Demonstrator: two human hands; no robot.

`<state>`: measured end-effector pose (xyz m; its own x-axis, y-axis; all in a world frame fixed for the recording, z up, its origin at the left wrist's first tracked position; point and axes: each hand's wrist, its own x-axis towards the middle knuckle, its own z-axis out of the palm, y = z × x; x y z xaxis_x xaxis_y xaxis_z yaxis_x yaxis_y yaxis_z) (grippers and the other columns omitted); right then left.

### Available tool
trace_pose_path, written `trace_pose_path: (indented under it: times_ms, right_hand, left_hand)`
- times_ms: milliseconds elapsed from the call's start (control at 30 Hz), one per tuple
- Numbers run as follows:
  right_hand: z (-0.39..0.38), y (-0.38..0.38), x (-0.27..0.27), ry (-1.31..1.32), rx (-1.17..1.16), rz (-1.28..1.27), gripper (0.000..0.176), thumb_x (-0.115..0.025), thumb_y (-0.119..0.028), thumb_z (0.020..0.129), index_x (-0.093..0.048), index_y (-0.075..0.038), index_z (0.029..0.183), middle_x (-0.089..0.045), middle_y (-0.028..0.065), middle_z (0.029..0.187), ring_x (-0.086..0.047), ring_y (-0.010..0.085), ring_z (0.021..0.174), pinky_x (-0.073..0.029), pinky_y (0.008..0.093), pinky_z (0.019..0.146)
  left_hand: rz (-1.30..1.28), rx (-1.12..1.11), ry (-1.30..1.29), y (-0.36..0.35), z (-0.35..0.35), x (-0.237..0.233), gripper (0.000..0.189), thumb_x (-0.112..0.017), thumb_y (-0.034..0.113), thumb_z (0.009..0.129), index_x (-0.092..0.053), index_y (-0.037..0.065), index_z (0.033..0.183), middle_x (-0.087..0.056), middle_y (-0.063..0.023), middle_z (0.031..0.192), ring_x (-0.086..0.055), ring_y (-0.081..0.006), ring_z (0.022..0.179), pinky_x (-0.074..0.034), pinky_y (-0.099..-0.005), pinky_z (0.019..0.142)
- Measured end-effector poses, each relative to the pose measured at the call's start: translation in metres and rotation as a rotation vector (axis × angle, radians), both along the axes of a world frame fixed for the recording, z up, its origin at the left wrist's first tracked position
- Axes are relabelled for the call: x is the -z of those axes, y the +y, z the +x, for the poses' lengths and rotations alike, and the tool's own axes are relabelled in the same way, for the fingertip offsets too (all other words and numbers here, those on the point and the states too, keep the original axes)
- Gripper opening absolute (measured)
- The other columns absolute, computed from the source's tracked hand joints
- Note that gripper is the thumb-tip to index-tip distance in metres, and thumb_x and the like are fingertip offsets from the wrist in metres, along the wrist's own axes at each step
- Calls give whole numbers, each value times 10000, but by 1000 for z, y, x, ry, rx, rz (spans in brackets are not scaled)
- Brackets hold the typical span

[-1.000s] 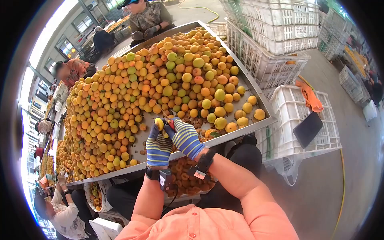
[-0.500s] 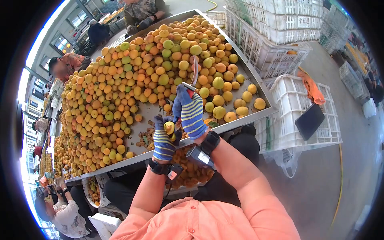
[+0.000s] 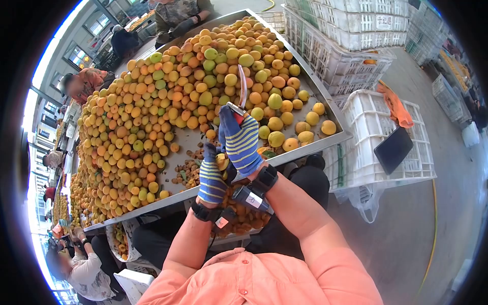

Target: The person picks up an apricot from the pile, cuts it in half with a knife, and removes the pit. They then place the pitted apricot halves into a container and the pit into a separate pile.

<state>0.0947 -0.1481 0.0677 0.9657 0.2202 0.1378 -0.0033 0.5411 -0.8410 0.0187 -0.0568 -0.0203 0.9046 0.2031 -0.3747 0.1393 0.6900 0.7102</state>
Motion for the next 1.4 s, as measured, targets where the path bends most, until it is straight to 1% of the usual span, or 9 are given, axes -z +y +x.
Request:
trace_pose_path:
  times_ms: [600,733,800,867,933,1033,1233,1367,1400]
  right_hand:
    - [0,-13,-3,-5,-75,-5,258,-572,-276,906,-595,-46,790,-504,-28,548,-436,33,452,-288,209,408]
    - [2,-6,-2,116,-113,44,312,-583,-315,902,-562,-80,697,-477,-38,518,-419,44,413,-281,209,380]
    - [9,-8,10,197,-237,126,375,-563,-371,908,-510,-102,652,-443,-38,496,-406,72,388,-283,221,361]
    - [15,-4,20,338,-287,197,406,-540,-408,915,-419,-172,607,-343,-58,473,-328,83,365,-263,243,344]
    - [18,-4,24,446,-371,301,423,-533,-411,918,-359,-203,593,-281,-69,475,-283,84,363,-244,255,340]
    - [19,-3,29,591,-390,387,441,-523,-418,921,-308,-220,590,-231,-74,485,-249,89,366,-218,265,340]
    - [21,15,47,797,-420,503,436,-523,-429,912,-301,-228,595,-212,-79,494,-237,101,374,-223,283,349]
    - [25,17,52,748,-487,585,446,-486,-404,937,-286,-232,577,-198,-79,499,-242,99,390,-246,286,381]
    - [22,16,44,762,-505,656,415,-491,-399,925,-281,-213,619,-202,-61,490,-231,111,378,-225,291,368]
  left_hand:
    - [132,24,38,-10,10,-5,538,-460,513,918,-560,32,1135,-633,-54,1032,-608,-137,898,-501,-275,797]
    - [831,35,-74,-1,10,20,512,-414,479,952,-556,24,1139,-619,-49,1045,-572,-136,902,-466,-275,838]
    - [744,41,-58,2,11,19,526,-427,502,940,-565,20,1096,-621,-48,999,-561,-136,863,-458,-268,820]
    - [333,-9,-32,-1,16,17,547,-445,537,920,-581,16,1015,-624,-47,921,-549,-133,804,-456,-258,777]
    - [411,-61,110,-11,8,-15,562,-500,580,873,-600,28,847,-615,-60,801,-560,-159,730,-473,-276,714]
    - [155,-84,16,-3,10,1,567,-537,590,843,-608,30,795,-613,-72,767,-585,-197,716,-493,-310,687]
    - [-154,-228,-153,-12,14,-1,601,-547,603,826,-616,7,854,-644,-123,889,-619,-234,827,-516,-352,759]
    - [-120,-194,-108,0,8,-2,612,-524,595,846,-627,-5,911,-647,-129,932,-615,-220,871,-505,-358,798]
    - [-143,-192,-164,4,11,-6,609,-495,615,852,-621,19,868,-645,-93,795,-615,-190,710,-512,-293,649]
